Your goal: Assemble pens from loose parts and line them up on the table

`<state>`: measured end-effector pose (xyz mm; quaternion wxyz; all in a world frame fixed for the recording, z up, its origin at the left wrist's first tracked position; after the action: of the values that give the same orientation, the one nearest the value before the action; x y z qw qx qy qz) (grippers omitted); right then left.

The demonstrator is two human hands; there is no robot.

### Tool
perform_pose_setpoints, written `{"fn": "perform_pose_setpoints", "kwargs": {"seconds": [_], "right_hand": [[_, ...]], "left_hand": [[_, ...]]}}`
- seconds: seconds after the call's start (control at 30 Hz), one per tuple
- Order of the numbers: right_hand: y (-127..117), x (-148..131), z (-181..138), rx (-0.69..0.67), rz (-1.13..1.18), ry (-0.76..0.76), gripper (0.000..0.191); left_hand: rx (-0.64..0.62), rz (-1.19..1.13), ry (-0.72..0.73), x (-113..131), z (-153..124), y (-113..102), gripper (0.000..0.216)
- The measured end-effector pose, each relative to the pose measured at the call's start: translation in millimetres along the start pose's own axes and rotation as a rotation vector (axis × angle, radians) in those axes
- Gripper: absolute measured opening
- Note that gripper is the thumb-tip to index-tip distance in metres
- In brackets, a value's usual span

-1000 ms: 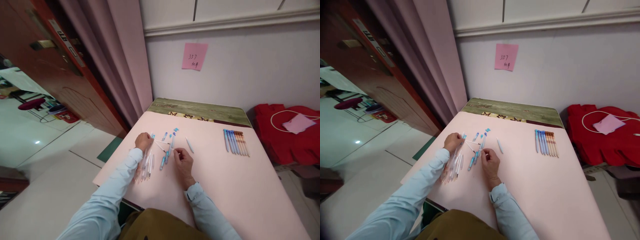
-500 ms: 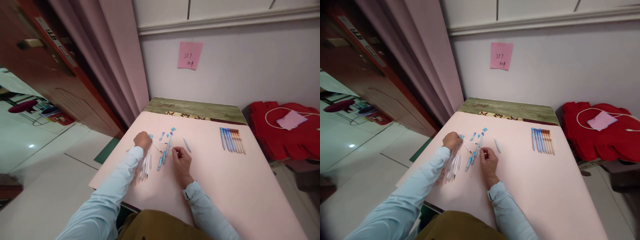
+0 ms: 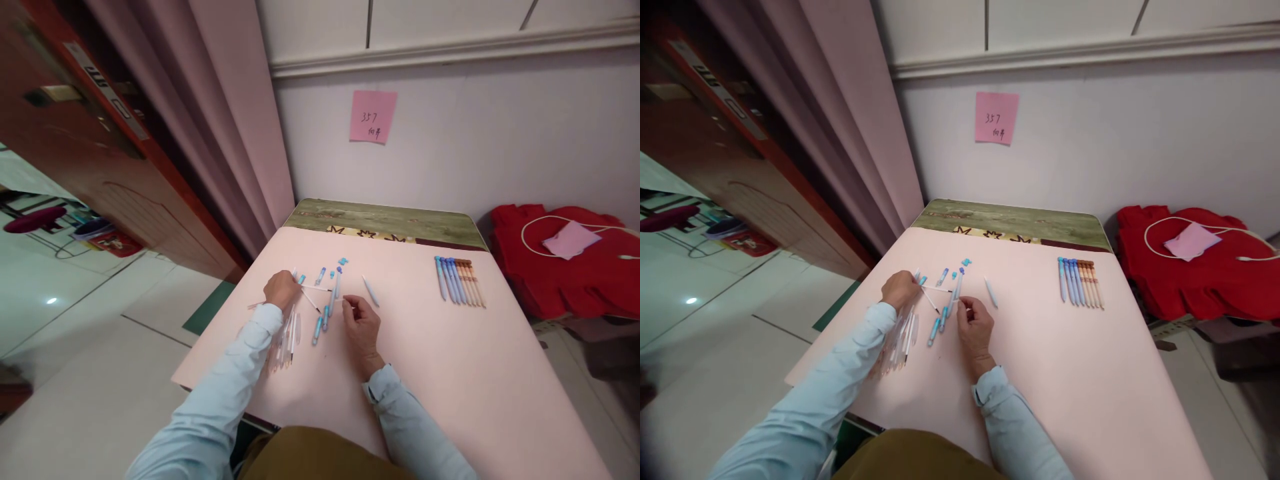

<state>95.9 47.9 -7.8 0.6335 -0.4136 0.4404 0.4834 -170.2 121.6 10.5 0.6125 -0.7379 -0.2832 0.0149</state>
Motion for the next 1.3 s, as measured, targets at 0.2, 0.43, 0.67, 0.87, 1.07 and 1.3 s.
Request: {"fn": "perform_pose_setpoints", "kwargs": {"seconds": [0.2,0.43,0.67,0.87,1.07,1.3], "right_hand": [[2,-2,0,-0.016,0.014,-0.001,0.021],[3,-6,-7,-0.034,0.017,-0.023,0.022],[3,-9,-12,-0.059,0.013,-0.043,0.021],[3,-13,-17,-0.071,0.019,-0.065,0.020],[5,-44,-29,-0.116,-0.038,-0.223,0.014],[11,-60,-37,-0.174,-0.245,-0.384,0.014]], "left_hand": [[-0.135,-0.697,0.180,9,-57,17,0.021],[-0.400,-1.495,0.180,25,-113,51,0.026],[-0.151,-1.311,0.422,26,-133,26,0.060],[-0.227,-1.536,0.242,18,-134,48,0.049],[-0.362,-1.935,-0.110,15,-128,91,0.020],[-0.379,-2.046,-0.195,17,-137,105,0.018]]}}
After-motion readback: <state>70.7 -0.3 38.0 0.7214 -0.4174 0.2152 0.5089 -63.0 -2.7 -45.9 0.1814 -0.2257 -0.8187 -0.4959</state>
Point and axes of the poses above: each hand's wrist, its own z-axis towards the middle knuckle, its own y-axis out of the palm, x = y × z, the point moved 10 cm from there along z, towards the middle knuckle, and after that the axes turned 6 degrees about -x, right-handed, at the moved point
